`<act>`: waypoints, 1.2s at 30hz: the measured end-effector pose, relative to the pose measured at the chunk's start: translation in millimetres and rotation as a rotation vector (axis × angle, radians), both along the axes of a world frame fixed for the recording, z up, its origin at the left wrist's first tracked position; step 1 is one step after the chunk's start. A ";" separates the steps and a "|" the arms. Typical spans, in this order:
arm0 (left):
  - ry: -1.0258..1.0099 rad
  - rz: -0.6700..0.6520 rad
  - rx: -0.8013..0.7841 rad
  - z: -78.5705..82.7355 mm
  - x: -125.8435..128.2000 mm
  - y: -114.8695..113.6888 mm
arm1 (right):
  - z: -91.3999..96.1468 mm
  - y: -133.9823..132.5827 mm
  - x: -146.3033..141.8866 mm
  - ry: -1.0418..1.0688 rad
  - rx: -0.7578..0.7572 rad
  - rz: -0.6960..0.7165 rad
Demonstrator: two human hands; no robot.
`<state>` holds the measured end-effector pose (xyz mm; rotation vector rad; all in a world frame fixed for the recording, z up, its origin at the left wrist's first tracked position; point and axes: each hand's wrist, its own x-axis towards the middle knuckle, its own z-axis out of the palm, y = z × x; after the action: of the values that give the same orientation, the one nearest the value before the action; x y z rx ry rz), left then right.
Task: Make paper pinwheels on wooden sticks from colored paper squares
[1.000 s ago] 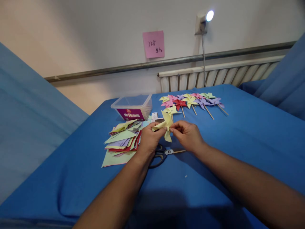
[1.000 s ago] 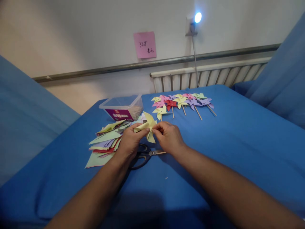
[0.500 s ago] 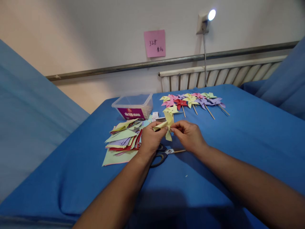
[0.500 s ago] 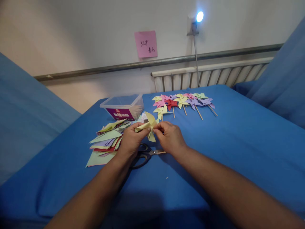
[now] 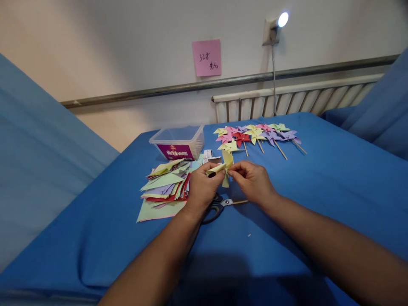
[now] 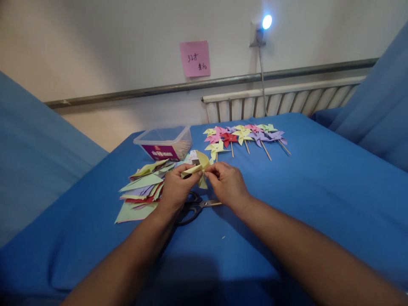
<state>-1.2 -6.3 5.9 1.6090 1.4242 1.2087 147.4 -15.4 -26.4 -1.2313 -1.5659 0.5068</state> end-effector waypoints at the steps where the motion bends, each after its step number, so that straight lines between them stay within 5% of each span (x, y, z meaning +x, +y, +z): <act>1: 0.009 0.002 0.008 0.1 0.0 -0.3 | -0.3 0.2 0.0 0.001 -0.005 0.002; 17: 0.190 0.001 0.199 2.9 0.8 -7.4 | 3.6 2.0 2.2 0.066 -0.094 0.033; 22: 0.143 -0.008 0.171 5.2 0.9 -7.9 | 10.5 2.0 4.5 0.083 0.076 0.031; 28: 0.088 -0.030 0.109 4.3 -0.4 -7.1 | 11.8 2.9 6.8 0.147 -0.022 0.131; 36: 0.085 -0.066 0.135 5.5 -2.3 -7.5 | 16.9 9.3 19.6 -0.009 0.112 0.257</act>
<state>-3.5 -13.8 11.4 1.8049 1.3546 1.2335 167.0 -6.1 -9.5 -0.9544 -1.7467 0.5691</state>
